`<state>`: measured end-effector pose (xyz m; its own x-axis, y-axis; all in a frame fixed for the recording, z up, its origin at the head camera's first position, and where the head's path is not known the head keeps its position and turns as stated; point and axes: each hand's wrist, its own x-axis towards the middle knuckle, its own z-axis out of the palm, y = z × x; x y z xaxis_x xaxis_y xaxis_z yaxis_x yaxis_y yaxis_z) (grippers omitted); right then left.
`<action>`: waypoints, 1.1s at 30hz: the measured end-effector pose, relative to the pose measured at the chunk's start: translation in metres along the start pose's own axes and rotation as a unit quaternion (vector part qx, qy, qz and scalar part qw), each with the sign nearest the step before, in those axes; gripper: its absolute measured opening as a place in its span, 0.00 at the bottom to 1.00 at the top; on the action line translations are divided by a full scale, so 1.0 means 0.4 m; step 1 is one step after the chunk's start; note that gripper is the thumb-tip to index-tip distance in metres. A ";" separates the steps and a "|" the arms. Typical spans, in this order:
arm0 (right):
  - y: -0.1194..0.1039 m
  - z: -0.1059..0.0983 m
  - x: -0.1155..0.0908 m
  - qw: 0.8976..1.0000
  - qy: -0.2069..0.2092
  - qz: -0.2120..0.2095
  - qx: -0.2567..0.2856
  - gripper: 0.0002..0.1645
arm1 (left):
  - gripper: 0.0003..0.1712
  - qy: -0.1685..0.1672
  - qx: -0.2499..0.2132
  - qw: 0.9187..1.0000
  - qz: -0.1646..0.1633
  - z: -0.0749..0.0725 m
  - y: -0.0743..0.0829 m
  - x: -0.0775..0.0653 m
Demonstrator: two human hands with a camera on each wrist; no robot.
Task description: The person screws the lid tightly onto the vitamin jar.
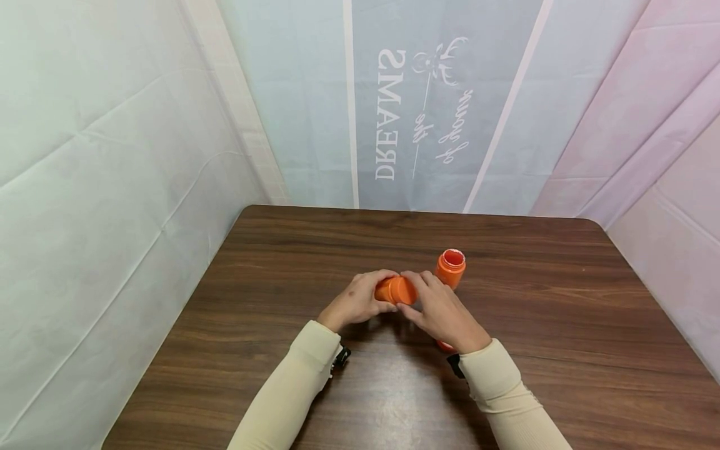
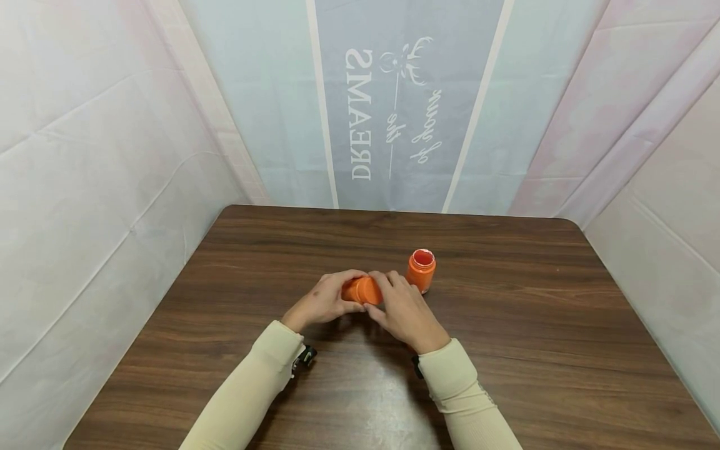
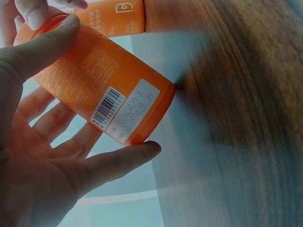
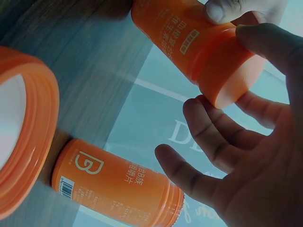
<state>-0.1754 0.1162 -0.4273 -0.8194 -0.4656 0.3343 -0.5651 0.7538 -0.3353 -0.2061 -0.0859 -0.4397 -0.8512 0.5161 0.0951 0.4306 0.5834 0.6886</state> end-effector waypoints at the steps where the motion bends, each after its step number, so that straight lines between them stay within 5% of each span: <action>1: 0.000 0.001 0.000 1.000 -0.002 0.004 0.001 0.35 | 0.33 0.000 0.001 1.000 0.000 0.001 -0.001 0.000; 7: 0.002 0.001 -0.002 1.000 0.004 -0.001 -0.006 0.38 | 0.33 0.003 0.008 1.000 0.007 0.002 -0.001 0.002; 12: 0.011 0.002 -0.005 0.998 0.028 -0.052 -0.025 0.46 | 0.34 0.002 0.008 1.000 0.009 0.003 -0.001 0.001; 18: 0.010 -0.004 -0.007 0.995 0.029 -0.091 -0.033 0.43 | 0.34 -0.001 -0.014 1.000 0.002 0.002 0.000 -0.004; 33: 0.002 -0.005 -0.004 0.998 0.025 -0.055 -0.027 0.35 | 0.35 0.000 0.000 1.000 0.001 -0.002 -0.002 0.000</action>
<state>-0.1744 0.1184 -0.4263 -0.7467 -0.5238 0.4100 -0.6437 0.7244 -0.2467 -0.2068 -0.0869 -0.4396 -0.8504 0.5174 0.0954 0.4315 0.5822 0.6890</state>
